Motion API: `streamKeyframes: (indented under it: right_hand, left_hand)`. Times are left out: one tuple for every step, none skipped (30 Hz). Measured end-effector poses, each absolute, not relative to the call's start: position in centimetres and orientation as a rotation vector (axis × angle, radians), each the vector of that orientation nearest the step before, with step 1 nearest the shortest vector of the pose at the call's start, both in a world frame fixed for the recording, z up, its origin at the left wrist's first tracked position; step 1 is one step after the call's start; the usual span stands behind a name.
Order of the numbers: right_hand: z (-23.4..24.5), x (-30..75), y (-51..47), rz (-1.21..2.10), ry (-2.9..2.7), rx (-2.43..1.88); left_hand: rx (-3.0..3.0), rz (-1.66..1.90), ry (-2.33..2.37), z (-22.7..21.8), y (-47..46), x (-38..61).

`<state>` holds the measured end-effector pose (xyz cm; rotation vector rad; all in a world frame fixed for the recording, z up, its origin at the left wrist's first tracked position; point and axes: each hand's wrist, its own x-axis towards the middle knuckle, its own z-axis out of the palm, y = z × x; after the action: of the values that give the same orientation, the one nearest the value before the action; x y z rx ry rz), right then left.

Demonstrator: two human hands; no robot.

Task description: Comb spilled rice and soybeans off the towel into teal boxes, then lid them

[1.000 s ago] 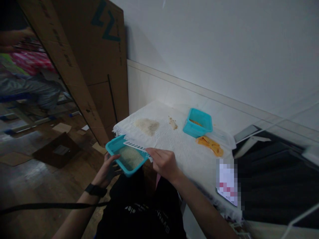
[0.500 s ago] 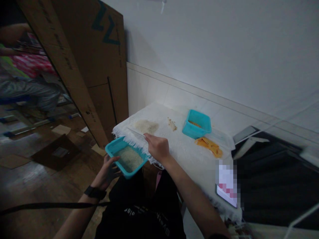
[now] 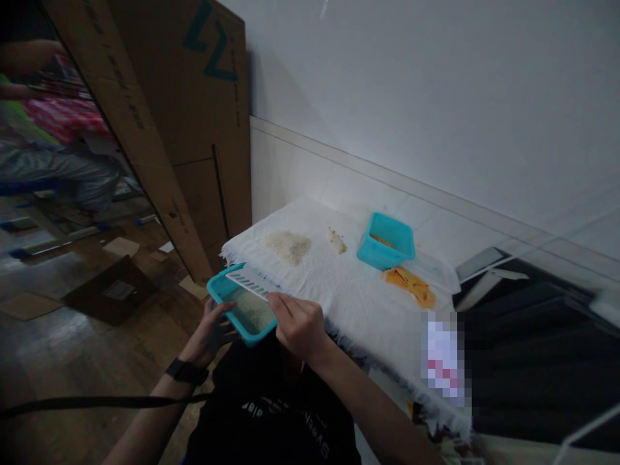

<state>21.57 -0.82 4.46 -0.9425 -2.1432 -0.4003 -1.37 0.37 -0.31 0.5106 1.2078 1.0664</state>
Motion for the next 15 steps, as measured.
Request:
streamKeyframes:
  right_hand:
    - [4.6,21.5,-0.8,-0.38,-2.107,-0.956]
    - [4.8,21.6,-0.6,-0.351,-2.056,-0.989]
    - [5.1,21.9,-0.2,-0.313,-1.989,-1.042]
    - [5.5,22.4,0.2,-0.269,-1.91,-1.108]
    - [6.0,23.1,0.8,-0.222,-1.821,-1.181]
    - [6.5,24.0,1.4,-0.17,-1.725,-1.253]
    - [7.0,25.0,2.1,-0.11,-1.629,-1.319]
    - [7.5,26.0,2.7,-0.035,-1.544,-1.373]
    - [7.9,27.0,3.3,0.058,-1.471,-1.414]
    - [8.1,27.9,3.8,0.17,-1.409,-1.441]
    - [8.2,28.7,4.3,0.297,-1.356,-1.455]
    - [8.2,29.2,4.6,0.431,-1.306,-1.453]
    - [8.0,29.5,4.9,0.558,-1.254,-1.44]
    - [7.7,29.5,5.1,0.664,-1.199,-1.422]
    - [7.3,29.4,5.3,0.745,-1.148,-1.406]
  left_hand:
    - [0.511,1.068,1.209,-0.3,0.4,-1.4]
    - [0.508,1.067,1.215,-0.2,0.4,-1.3]
    - [0.502,1.065,1.222,-0.2,0.4,-1.3]
    - [0.495,1.059,1.23,-0.3,0.4,-1.3]
    - [0.489,1.053,1.234,-0.3,0.4,-1.3]
    - [0.489,1.049,1.23,-0.4,0.4,-1.3]
    - [0.493,1.049,1.223,-0.5,0.4,-1.3]
    - [0.498,1.051,1.214,-0.6,0.4,-1.3]
    - [0.503,1.054,1.204,-0.6,0.4,-1.3]
    - [0.504,1.058,1.197,-0.7,0.4,-1.3]
    - [0.505,1.06,1.192,-0.8,0.3,-1.3]
    - [0.504,1.061,1.189,-0.9,0.3,-1.2]
    - [0.501,1.06,1.188,-0.9,0.2,-1.2]
    - [0.498,1.059,1.187,-0.9,0.2,-1.2]
    - [0.496,1.058,1.188,-0.9,0.2,-1.2]
